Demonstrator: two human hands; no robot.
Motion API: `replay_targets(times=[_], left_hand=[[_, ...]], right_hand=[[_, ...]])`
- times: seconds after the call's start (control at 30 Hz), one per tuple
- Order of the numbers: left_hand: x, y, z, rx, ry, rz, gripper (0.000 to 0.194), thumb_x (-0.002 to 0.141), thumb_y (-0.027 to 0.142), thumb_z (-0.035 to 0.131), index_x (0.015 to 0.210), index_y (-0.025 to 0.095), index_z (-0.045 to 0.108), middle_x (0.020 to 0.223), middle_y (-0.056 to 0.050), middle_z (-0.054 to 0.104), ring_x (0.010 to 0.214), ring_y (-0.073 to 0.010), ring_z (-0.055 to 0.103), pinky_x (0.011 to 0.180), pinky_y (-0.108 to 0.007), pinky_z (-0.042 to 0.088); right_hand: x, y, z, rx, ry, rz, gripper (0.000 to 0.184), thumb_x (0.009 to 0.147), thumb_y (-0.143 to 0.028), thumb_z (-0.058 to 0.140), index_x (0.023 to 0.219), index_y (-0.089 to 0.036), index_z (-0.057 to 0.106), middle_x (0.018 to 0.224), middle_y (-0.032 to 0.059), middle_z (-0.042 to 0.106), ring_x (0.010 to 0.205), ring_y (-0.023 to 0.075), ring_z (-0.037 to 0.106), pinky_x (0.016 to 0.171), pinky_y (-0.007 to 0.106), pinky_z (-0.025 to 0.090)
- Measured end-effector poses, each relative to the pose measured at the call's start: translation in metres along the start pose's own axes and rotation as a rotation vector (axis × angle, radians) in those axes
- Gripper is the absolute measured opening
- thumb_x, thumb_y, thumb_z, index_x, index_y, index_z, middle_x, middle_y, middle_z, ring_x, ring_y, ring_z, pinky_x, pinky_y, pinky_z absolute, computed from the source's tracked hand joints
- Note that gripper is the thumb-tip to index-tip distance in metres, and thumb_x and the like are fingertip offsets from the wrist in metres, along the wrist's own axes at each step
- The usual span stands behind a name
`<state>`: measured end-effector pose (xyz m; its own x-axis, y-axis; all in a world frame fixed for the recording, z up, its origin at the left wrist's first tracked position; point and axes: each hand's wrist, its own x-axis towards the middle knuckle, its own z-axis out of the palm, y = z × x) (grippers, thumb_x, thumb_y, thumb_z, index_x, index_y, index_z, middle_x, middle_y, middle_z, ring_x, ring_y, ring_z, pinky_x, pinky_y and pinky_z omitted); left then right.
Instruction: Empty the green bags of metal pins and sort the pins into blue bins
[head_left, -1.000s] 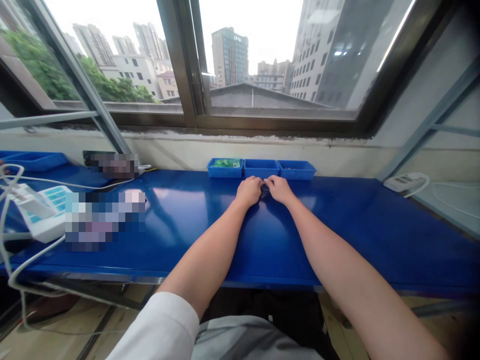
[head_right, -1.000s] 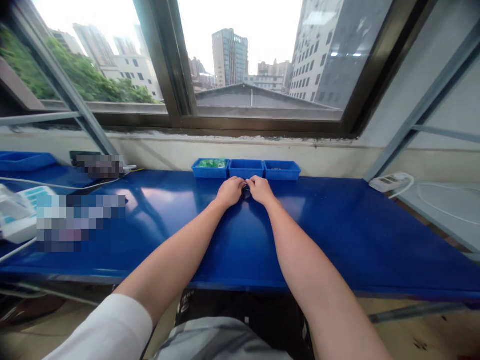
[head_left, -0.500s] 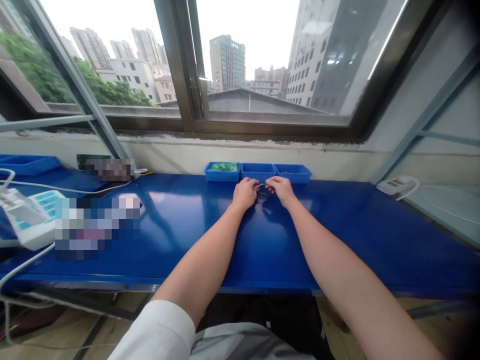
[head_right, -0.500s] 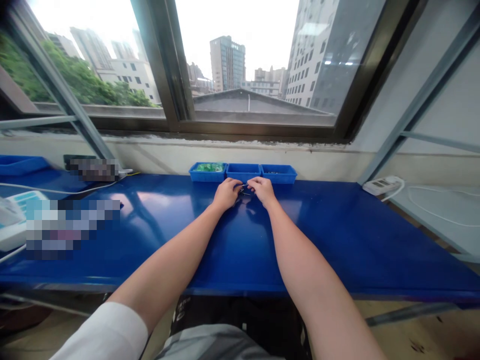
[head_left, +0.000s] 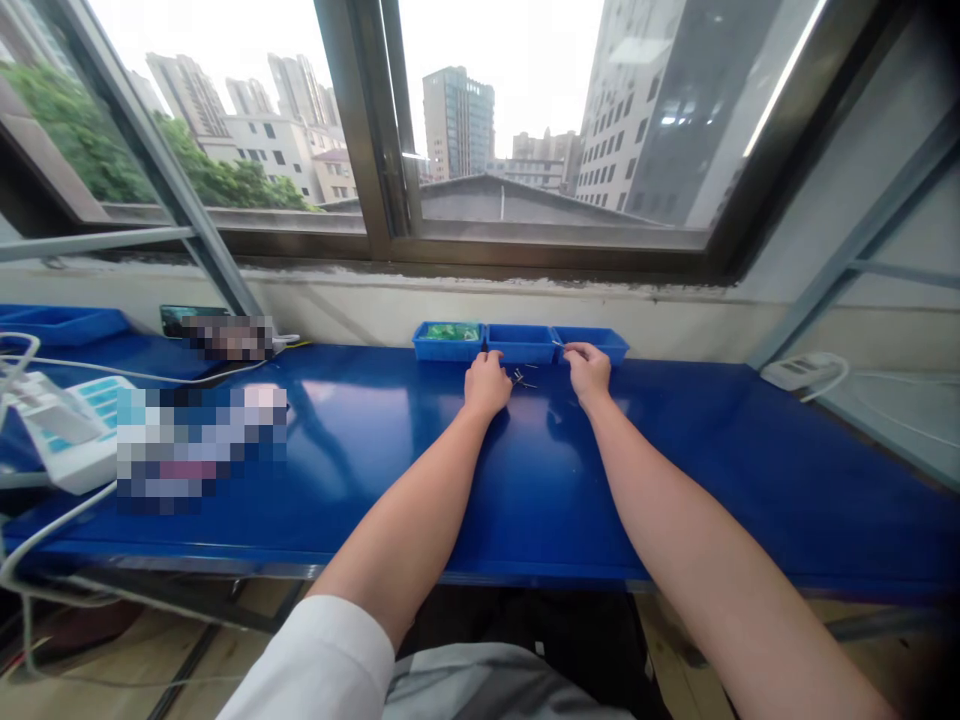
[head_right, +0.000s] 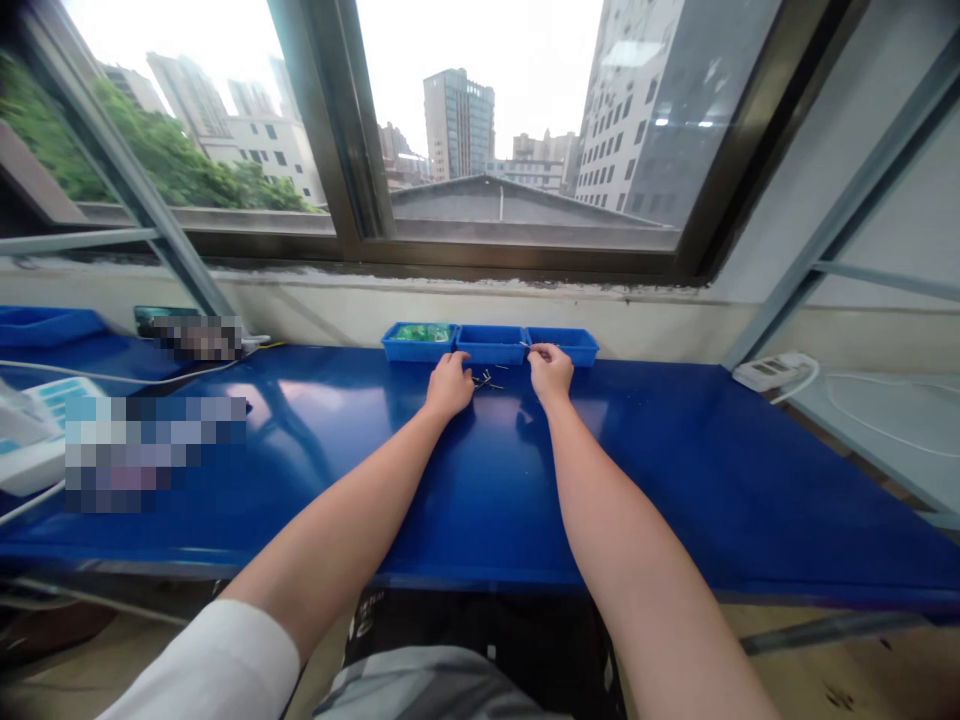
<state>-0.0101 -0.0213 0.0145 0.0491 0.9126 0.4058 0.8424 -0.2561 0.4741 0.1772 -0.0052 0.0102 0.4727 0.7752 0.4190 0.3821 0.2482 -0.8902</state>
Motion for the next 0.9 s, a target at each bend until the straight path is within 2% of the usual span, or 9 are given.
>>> replay_targets(times=[0.13, 0.3, 0.5, 0.67, 0.77, 0.83, 0.9], left_hand=[[0.000, -0.001, 0.003, 0.020, -0.021, -0.004, 0.035, 0.085, 0.018, 0.044, 0.119, 0.018, 0.053, 0.121, -0.012, 0.056, 0.110, -0.0247, 0.055, 0.093, -0.034, 0.042], [0.001, -0.003, 0.005, 0.028, -0.052, 0.002, 0.035, 0.086, 0.017, 0.041, 0.118, 0.017, 0.054, 0.121, -0.013, 0.056, 0.110, -0.0253, 0.055, 0.093, -0.035, 0.042], [0.001, -0.001, 0.004, 0.035, -0.075, -0.006, 0.035, 0.086, 0.017, 0.040, 0.119, 0.017, 0.054, 0.122, -0.013, 0.056, 0.110, -0.0252, 0.055, 0.094, -0.035, 0.042], [0.001, -0.001, 0.004, 0.040, -0.094, -0.011, 0.035, 0.087, 0.020, 0.040, 0.119, 0.017, 0.054, 0.123, -0.014, 0.055, 0.111, -0.0258, 0.055, 0.094, -0.037, 0.042], [0.001, -0.002, 0.005, 0.044, -0.103, -0.004, 0.036, 0.087, 0.021, 0.040, 0.119, 0.016, 0.054, 0.123, -0.015, 0.055, 0.112, -0.0269, 0.054, 0.094, -0.038, 0.042], [0.001, -0.002, 0.006, 0.050, -0.114, -0.003, 0.037, 0.087, 0.022, 0.041, 0.121, 0.016, 0.053, 0.125, -0.015, 0.055, 0.113, -0.0271, 0.054, 0.095, -0.037, 0.042], [0.002, -0.003, 0.008, 0.053, -0.133, 0.004, 0.038, 0.088, 0.024, 0.040, 0.123, 0.016, 0.053, 0.127, -0.015, 0.054, 0.114, -0.0264, 0.054, 0.096, -0.036, 0.041]], right_hand=[[0.002, -0.001, -0.003, -0.166, 0.035, -0.065, 0.036, 0.065, -0.024, 0.053, 0.096, -0.014, 0.069, 0.093, 0.0093, 0.070, 0.091, 0.0246, 0.058, 0.087, 0.038, 0.044], [0.002, -0.003, -0.006, -0.345, 0.020, -0.086, 0.042, 0.068, -0.022, 0.053, 0.108, -0.014, 0.066, 0.109, 0.0132, 0.066, 0.114, 0.0296, 0.044, 0.099, 0.045, 0.036], [0.011, 0.007, -0.006, -0.398, -0.020, -0.145, 0.045, 0.073, -0.018, 0.047, 0.115, -0.012, 0.063, 0.120, 0.0142, 0.061, 0.116, 0.0288, 0.044, 0.098, 0.047, 0.035], [0.011, 0.010, -0.003, -0.481, -0.072, -0.092, 0.054, 0.073, -0.023, 0.052, 0.126, -0.016, 0.055, 0.136, 0.0119, 0.050, 0.121, 0.0331, 0.038, 0.098, 0.051, 0.034], [0.008, 0.007, -0.001, -0.506, -0.094, -0.056, 0.065, 0.069, -0.027, 0.057, 0.133, -0.021, 0.048, 0.146, 0.0104, 0.037, 0.120, 0.0367, 0.035, 0.096, 0.056, 0.033], [0.006, 0.005, 0.000, -0.523, -0.086, -0.078, 0.072, 0.067, -0.027, 0.060, 0.137, -0.023, 0.043, 0.150, 0.0108, 0.028, 0.120, 0.0371, 0.035, 0.095, 0.056, 0.034], [0.005, 0.004, 0.001, -0.528, -0.038, -0.147, 0.069, 0.067, -0.025, 0.059, 0.135, -0.022, 0.046, 0.148, 0.0126, 0.030, 0.120, 0.0353, 0.037, 0.095, 0.053, 0.034]])
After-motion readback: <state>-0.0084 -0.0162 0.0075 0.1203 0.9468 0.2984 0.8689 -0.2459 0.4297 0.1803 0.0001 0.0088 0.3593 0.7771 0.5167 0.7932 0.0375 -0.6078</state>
